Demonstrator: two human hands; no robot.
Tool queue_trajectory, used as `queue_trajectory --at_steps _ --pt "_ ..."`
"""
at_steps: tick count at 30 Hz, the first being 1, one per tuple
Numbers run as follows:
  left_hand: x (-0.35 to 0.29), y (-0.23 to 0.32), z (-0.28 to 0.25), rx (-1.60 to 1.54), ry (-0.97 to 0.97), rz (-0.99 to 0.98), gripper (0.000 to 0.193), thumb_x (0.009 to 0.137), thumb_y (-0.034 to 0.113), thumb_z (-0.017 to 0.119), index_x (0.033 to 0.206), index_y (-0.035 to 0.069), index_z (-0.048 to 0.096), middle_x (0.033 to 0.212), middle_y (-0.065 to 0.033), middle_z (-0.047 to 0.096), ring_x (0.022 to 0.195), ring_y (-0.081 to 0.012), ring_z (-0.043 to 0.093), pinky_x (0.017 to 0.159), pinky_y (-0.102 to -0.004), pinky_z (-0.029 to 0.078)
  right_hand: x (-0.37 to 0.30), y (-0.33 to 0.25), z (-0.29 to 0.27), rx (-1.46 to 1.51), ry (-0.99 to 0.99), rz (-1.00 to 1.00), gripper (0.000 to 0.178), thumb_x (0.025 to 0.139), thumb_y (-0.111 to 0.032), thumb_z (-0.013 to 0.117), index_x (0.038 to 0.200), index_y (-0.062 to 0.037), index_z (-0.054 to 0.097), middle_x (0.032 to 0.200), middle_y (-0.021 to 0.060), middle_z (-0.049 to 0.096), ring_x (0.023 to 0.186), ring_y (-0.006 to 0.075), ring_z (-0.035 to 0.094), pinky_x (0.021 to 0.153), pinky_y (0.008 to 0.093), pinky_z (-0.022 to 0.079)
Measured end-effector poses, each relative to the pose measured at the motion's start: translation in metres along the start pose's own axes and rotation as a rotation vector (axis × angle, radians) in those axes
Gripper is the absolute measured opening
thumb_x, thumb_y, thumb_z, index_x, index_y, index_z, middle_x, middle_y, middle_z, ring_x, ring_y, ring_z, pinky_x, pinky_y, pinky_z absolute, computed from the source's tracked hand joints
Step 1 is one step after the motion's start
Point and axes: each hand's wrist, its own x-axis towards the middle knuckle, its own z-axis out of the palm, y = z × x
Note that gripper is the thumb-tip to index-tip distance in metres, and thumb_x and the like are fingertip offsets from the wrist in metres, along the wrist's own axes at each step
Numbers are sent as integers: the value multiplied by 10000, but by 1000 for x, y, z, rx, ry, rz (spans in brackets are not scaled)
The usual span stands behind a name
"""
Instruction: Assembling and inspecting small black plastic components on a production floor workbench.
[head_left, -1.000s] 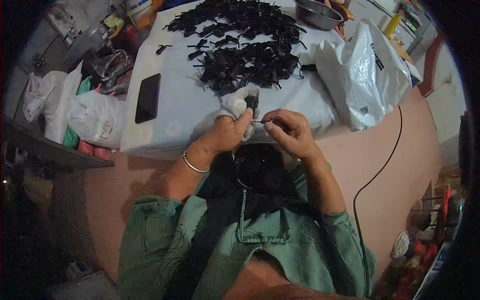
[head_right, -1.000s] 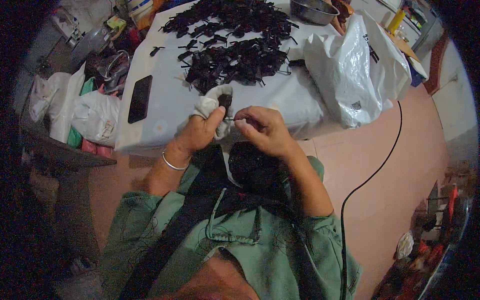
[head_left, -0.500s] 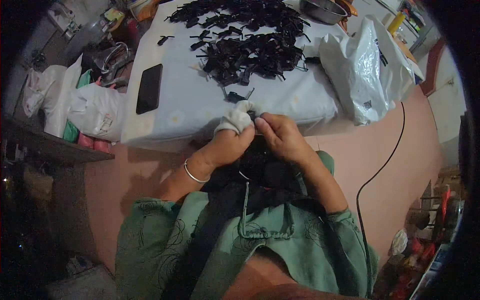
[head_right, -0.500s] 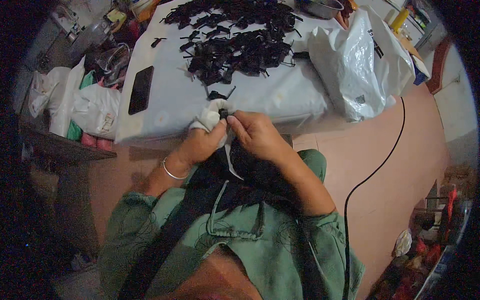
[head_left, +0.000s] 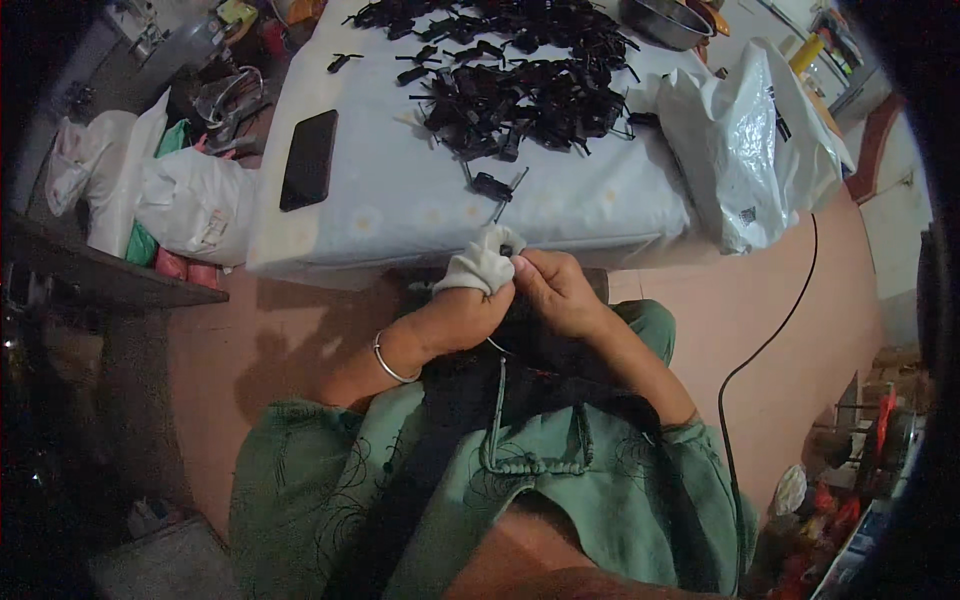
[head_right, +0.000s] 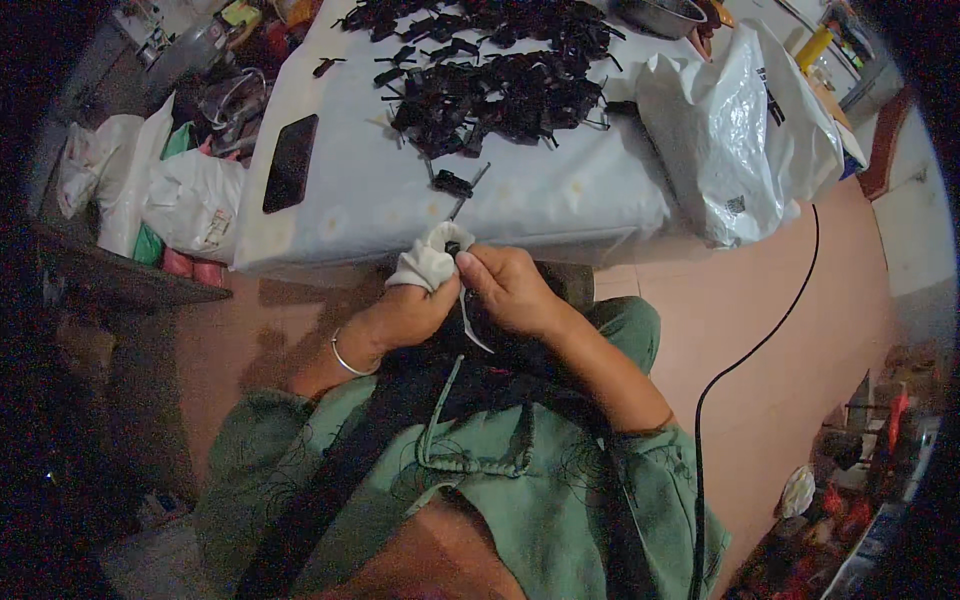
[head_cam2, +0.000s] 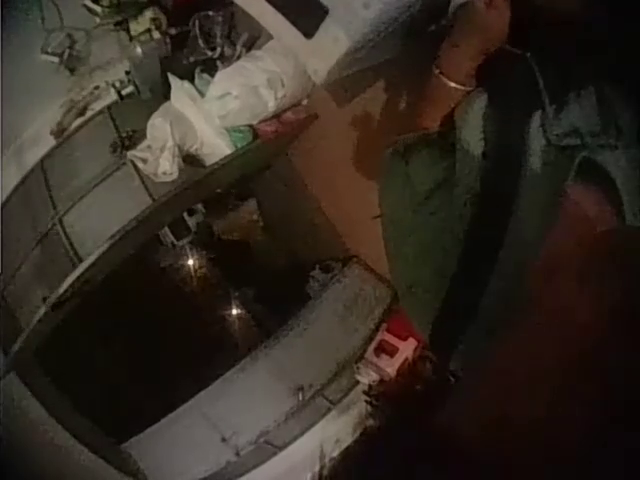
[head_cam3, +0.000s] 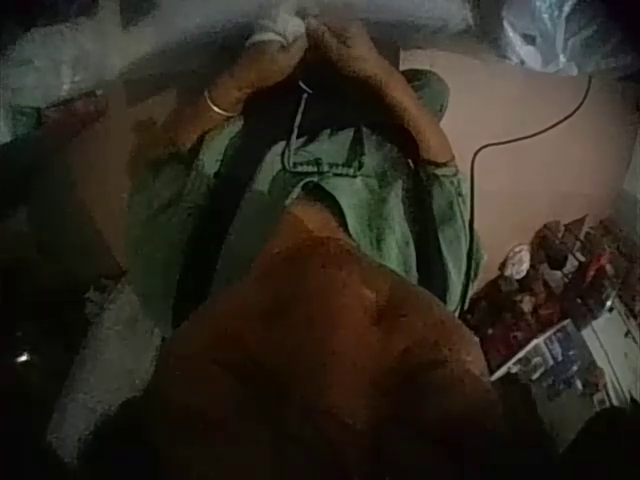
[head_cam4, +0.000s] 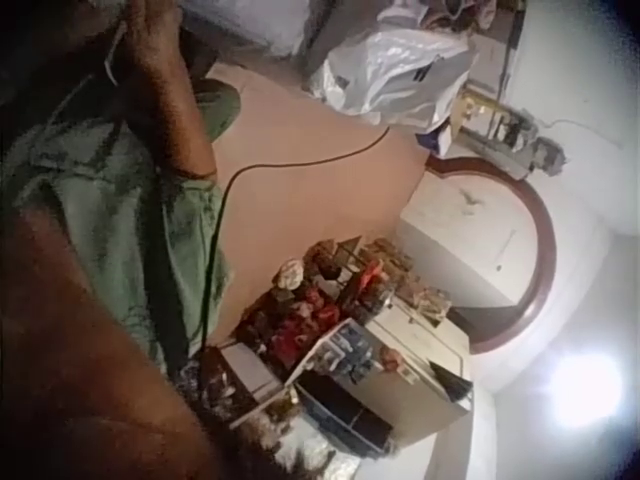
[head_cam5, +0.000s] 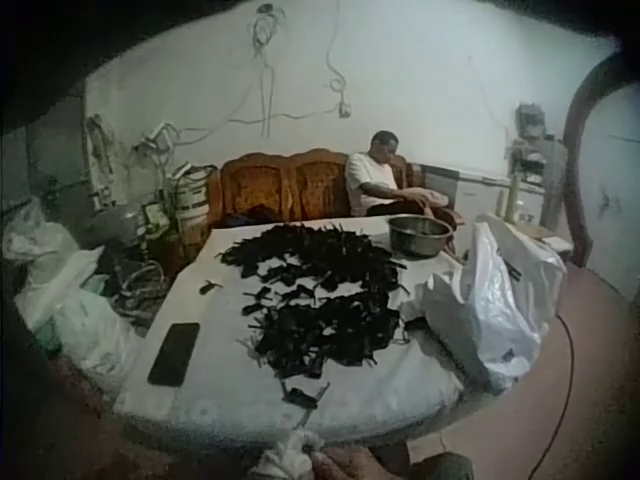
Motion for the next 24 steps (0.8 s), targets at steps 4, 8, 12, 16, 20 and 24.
queue_trajectory --at_steps 4,8,12,16,20,24 --pt "-3 2 1 7 -31 -72 148 783 74 473 918 15 492 883 -198 510 814 -380 495 725 -401 408 2 5 23 162 215 -150 280 899 -206 452 728 13 485 585 83 435 570 109 368 537 276 381" --pt "-3 1 -7 62 -57 -67 219 779 106 513 978 15 509 932 -207 527 827 -380 513 733 -412 422 3 6 -3 65 45 7 258 895 -198 459 750 11 503 593 90 439 580 96 365 539 272 382" --pt "8 -4 -22 137 -27 105 223 784 128 541 969 3 543 905 -199 563 809 -353 548 695 -409 444 38 -5 -41 -475 140 20 167 868 -176 492 862 -17 540 638 63 548 581 147 496 547 294 409" --pt "9 -6 -25 1 -17 -139 186 791 134 546 906 -11 560 776 -177 584 719 -338 566 646 -380 459 64 7 -51 -827 249 -153 107 798 -116 502 885 -62 531 680 173 551 643 338 547 539 372 429" --pt "20 -10 -28 -1 125 -268 226 807 126 545 971 -27 525 771 -150 590 675 -245 574 635 -314 461 62 9 -52 -886 123 -240 124 758 -101 509 877 -65 520 680 151 542 661 355 546 537 399 429" --pt "32 -15 -26 146 263 -98 167 775 90 571 904 -14 555 764 -159 585 656 -333 562 626 -369 457 39 -10 -35 -919 78 -431 162 703 -89 551 863 -79 533 665 115 510 602 328 534 513 385 426"
